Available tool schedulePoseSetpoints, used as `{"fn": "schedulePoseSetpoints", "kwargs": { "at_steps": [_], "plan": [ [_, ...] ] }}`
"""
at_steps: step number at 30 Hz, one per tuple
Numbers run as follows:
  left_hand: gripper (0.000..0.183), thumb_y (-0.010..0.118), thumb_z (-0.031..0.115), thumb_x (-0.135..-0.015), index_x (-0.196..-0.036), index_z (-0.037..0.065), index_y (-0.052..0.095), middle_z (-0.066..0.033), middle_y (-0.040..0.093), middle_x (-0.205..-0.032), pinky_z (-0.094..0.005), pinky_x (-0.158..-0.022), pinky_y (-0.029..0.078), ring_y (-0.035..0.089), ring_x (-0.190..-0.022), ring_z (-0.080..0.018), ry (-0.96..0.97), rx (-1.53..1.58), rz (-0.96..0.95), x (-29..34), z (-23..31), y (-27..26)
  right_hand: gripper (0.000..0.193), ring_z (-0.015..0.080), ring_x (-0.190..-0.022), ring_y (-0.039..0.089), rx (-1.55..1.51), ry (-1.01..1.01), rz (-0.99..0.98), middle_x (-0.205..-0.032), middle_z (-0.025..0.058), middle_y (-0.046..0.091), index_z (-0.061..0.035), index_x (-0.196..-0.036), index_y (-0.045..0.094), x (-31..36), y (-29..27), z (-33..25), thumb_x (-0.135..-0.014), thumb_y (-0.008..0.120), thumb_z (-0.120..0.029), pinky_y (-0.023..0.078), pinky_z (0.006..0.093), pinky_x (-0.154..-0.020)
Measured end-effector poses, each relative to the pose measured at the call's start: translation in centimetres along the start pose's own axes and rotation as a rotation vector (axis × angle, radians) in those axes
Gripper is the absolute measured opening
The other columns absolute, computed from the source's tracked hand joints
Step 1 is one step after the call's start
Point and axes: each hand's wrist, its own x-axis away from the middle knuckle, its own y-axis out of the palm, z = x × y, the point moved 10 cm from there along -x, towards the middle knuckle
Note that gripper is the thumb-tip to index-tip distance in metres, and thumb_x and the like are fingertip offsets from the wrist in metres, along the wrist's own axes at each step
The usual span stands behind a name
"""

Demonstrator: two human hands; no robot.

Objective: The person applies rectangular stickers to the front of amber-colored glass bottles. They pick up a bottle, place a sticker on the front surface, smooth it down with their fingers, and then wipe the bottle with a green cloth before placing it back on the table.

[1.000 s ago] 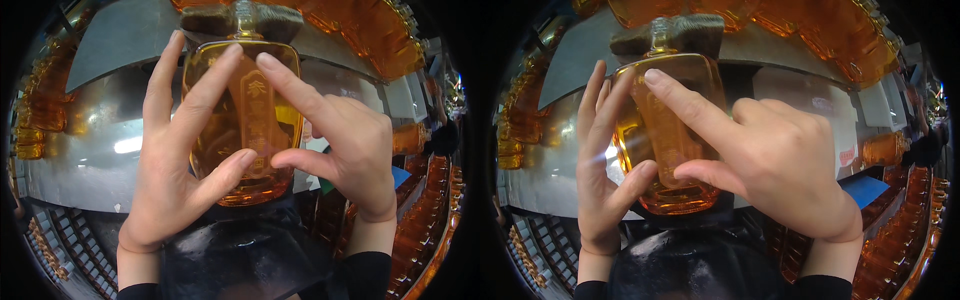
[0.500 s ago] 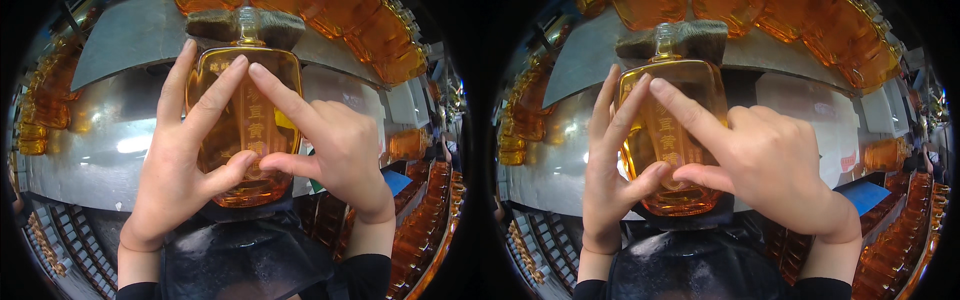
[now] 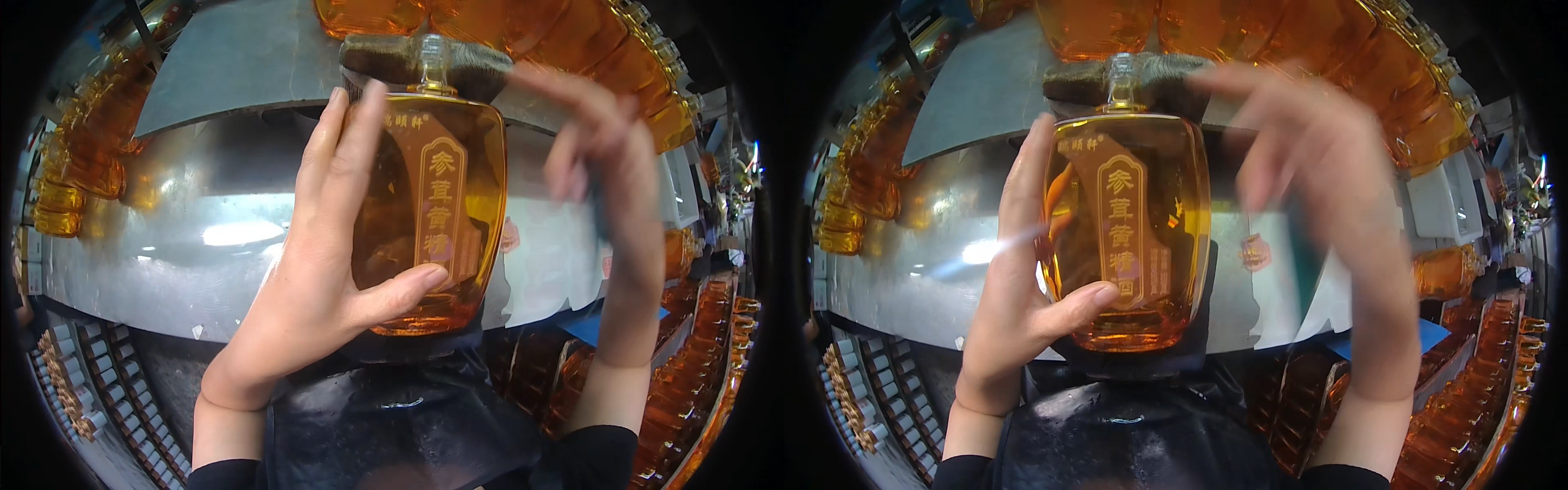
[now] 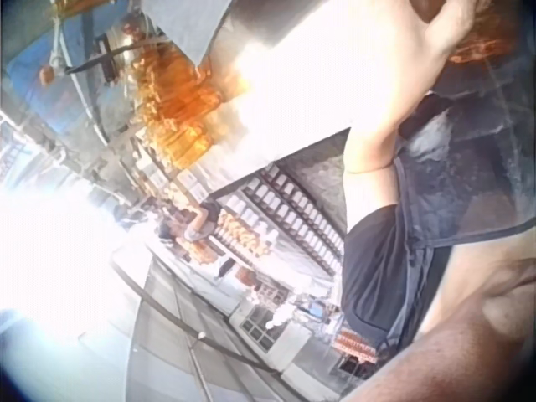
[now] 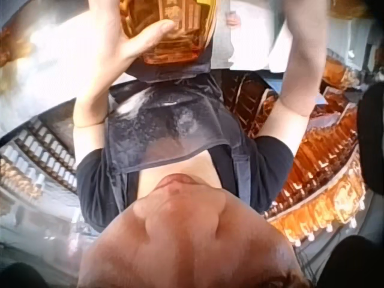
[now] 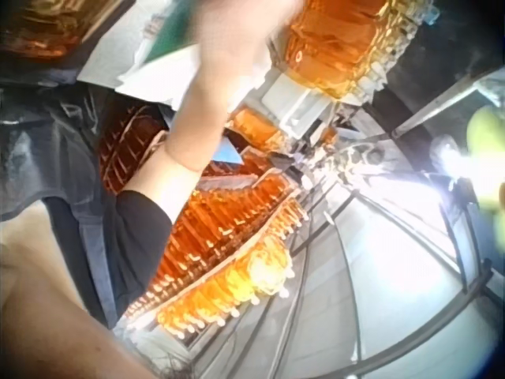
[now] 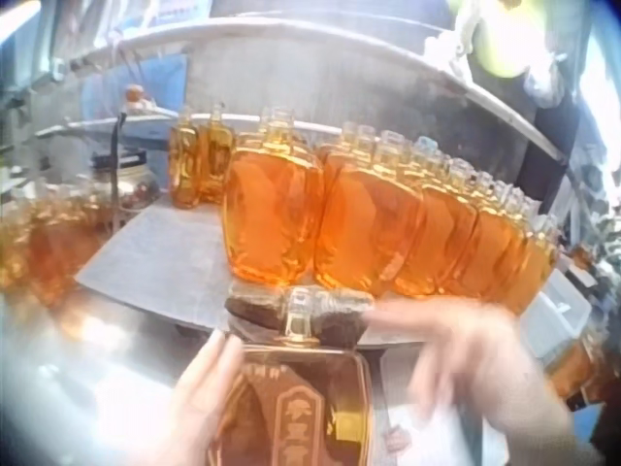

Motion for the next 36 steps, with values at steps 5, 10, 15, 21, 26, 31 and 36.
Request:
{"fn": "schedulePoseSetpoints", "kwargs": {
  "at_steps": [5,10,15,21,26,31,36],
  "plan": [
    [0.120,0.083,0.031,-0.069,-0.155,0.004,0.005,-0.0179,0.009,-0.161,-0.0478,-0.111,0.034,0.020,-0.147,-0.0333,0.019,-0.007,0.041,0.7,-0.5,0.5,0.043,0.0087,-0.083,0.061,0.128,-0.041,0.343,-0.083,-0.0026,0.065,-0.0035,-0.122,0.062,-0.3,-4.2,-1.7,-0.096,0.057,-0.037,0.049,0.0238,-0.076],
    [0.125,0.084,0.028,-0.069,-0.155,0.004,-0.004,-0.0183,0.005,-0.161,-0.0457,-0.114,0.031,0.020,-0.146,-0.0334,0.051,-0.016,-0.021,0.7,-0.3,1.2,0.030,0.0192,-0.080,0.068,0.469,-0.496,0.004,-0.094,0.0076,0.072,-0.0035,-0.104,0.070,-0.6,4.9,-8.4,-0.075,0.078,-0.002,0.053,0.0287,-0.076],
    [0.129,0.086,0.040,-0.067,-0.156,0.010,-0.003,-0.0159,0.008,-0.162,-0.0459,-0.113,0.033,0.029,-0.143,-0.0329,-0.038,0.228,0.008,1.3,-1.8,0.5,0.024,0.0172,-0.087,0.069,0.731,-0.812,0.111,-0.095,0.0037,0.073,-0.0133,-0.099,0.074,-1.8,4.7,-9.0,-0.075,0.076,-0.008,0.054,0.0310,-0.073],
    [0.096,0.047,0.071,-0.085,-0.153,0.007,0.025,-0.0174,0.026,-0.157,-0.0512,-0.109,0.037,0.034,-0.141,-0.0366,-0.262,0.368,0.258,2.7,-3.9,-1.9,0.027,0.0141,-0.078,0.069,0.421,-0.689,-0.174,-0.090,0.0012,0.072,-0.0173,-0.094,0.073,8.0,7.6,-10.7,-0.072,0.073,-0.002,0.055,0.0250,-0.069],
    [0.085,0.042,0.064,-0.090,-0.149,0.003,0.033,-0.0198,0.031,-0.154,-0.0525,-0.110,0.035,0.035,-0.140,-0.0381,-0.138,0.342,0.293,2.6,-2.4,-2.3,0.021,0.0143,-0.080,0.070,0.495,-0.627,0.223,-0.094,0.0090,0.072,-0.0021,-0.102,0.069,-1.3,-0.1,-7.1,-0.082,0.074,-0.004,0.056,0.0244,-0.072],
    [0.079,0.040,0.060,-0.092,-0.147,0.003,0.037,-0.0207,0.033,-0.153,-0.0535,-0.110,0.035,0.035,-0.140,-0.0395,-0.180,0.301,0.326,3.7,-3.3,-2.6,0.022,0.0179,-0.070,0.063,0.558,-0.666,-0.137,-0.076,0.0015,0.066,-0.0159,-0.090,0.072,9.3,6.6,-8.7,-0.068,0.076,-0.011,0.053,0.0337,-0.062],
    [0.078,0.034,0.061,-0.096,-0.145,0.001,0.038,-0.0207,0.034,-0.152,-0.0530,-0.112,0.033,0.034,-0.141,-0.0390,-0.171,0.241,0.314,4.0,-3.2,-2.9,0.016,0.0150,-0.065,0.065,0.469,-0.744,0.081,-0.077,0.0014,0.069,-0.0071,-0.094,0.071,-0.3,4.9,-8.3,-0.078,0.073,-0.004,0.052,0.0266,-0.058]
  ]
}}
